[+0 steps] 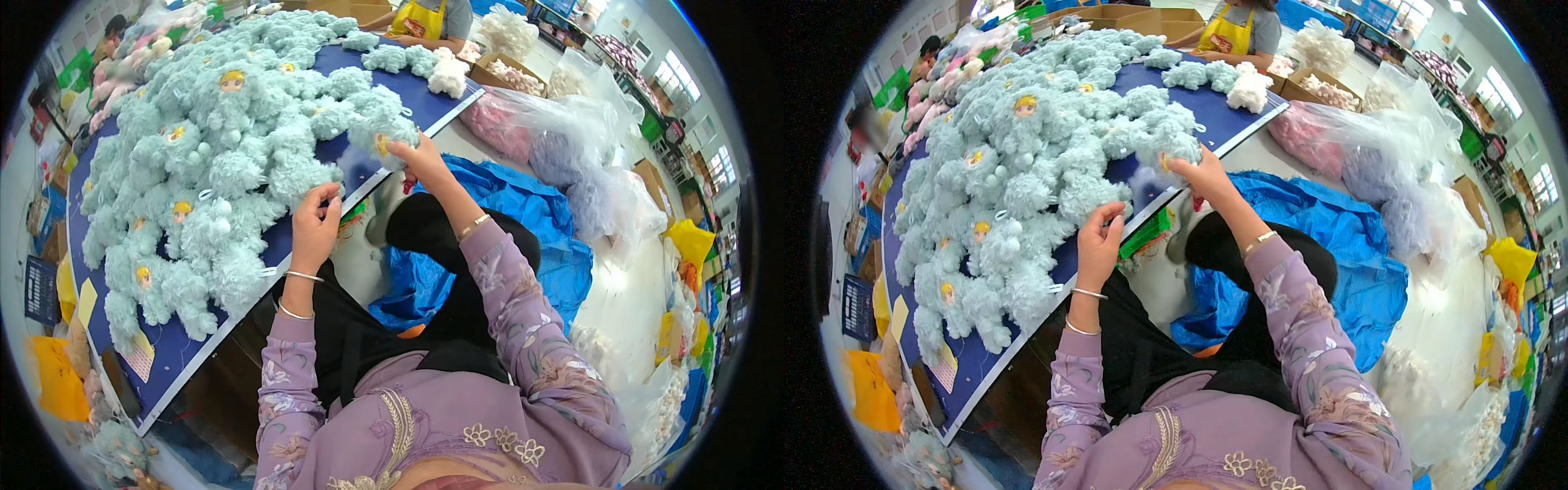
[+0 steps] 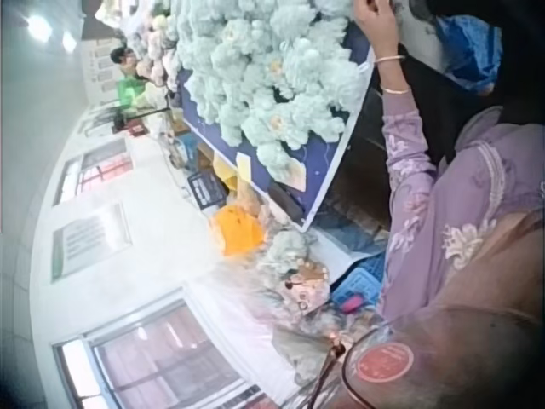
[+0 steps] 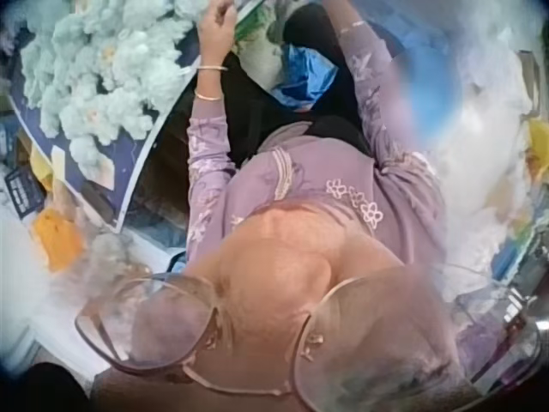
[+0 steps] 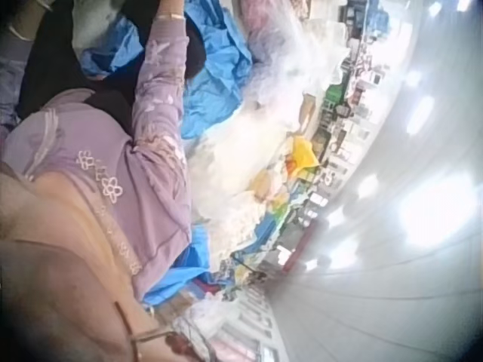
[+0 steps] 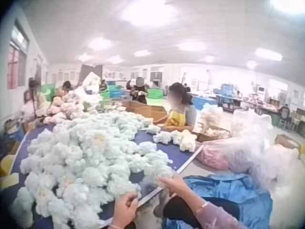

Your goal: The person repeatedly picks up small light-blue stuffed toys from a table, uses scissors to trim loose threads or excess fabric, and places the finished items onto a blue tarp on the floor. The process is repeated for multiple toys throughout the clip.

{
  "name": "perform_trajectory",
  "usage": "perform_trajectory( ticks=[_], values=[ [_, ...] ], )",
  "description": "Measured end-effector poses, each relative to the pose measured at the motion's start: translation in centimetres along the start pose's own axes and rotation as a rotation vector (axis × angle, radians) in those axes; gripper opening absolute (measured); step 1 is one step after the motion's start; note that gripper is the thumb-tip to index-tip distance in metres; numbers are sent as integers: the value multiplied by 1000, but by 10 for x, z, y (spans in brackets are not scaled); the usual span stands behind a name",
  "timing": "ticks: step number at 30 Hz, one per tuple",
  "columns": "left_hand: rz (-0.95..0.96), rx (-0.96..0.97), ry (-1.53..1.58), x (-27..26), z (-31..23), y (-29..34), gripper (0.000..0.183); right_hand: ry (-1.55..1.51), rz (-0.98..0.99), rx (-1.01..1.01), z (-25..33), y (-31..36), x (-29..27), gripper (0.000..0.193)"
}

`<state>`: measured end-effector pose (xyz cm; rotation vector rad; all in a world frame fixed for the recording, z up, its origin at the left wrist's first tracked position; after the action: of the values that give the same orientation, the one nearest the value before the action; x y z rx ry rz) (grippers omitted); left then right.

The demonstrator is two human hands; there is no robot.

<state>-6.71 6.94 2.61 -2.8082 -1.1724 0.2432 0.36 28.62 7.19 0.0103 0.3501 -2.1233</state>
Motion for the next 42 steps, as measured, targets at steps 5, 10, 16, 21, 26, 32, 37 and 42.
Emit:
perform_trajectory(
  ticks=[5,10,16,21,26,32,37,42],
  values=[
    [-124,119,255,2,-21,7,44,-495,379,194,4,62,19,62],
    [228,-77,96,55,-65,21,44,-461,517,156,-24,72,21,57],
    [275,-335,35,76,-29,-1,43,-140,328,287,-37,48,0,49],
    [219,-363,-38,98,-15,-10,33,-24,302,36,-19,43,1,47],
    [192,-372,-23,107,-14,0,29,-19,334,96,-30,58,-7,47],
    [158,-325,-46,125,-23,16,27,-396,317,148,-30,82,-15,50],
    [86,-226,-91,133,-36,23,39,-491,228,162,-37,106,-32,55],
    [115,-230,34,150,-46,45,38,-547,178,123,-29,133,-44,57]
  ],
)
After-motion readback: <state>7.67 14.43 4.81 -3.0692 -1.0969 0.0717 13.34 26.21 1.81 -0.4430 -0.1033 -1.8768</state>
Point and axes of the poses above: each hand's wrist, its own y-axis away from the middle knuckle, its own x-axis out of the palm, z = x × y, the point moved 10 cm from there along -y, towards the middle knuckle, and after that the axes turned 7 degrees about -x, right-handed, at the moved point
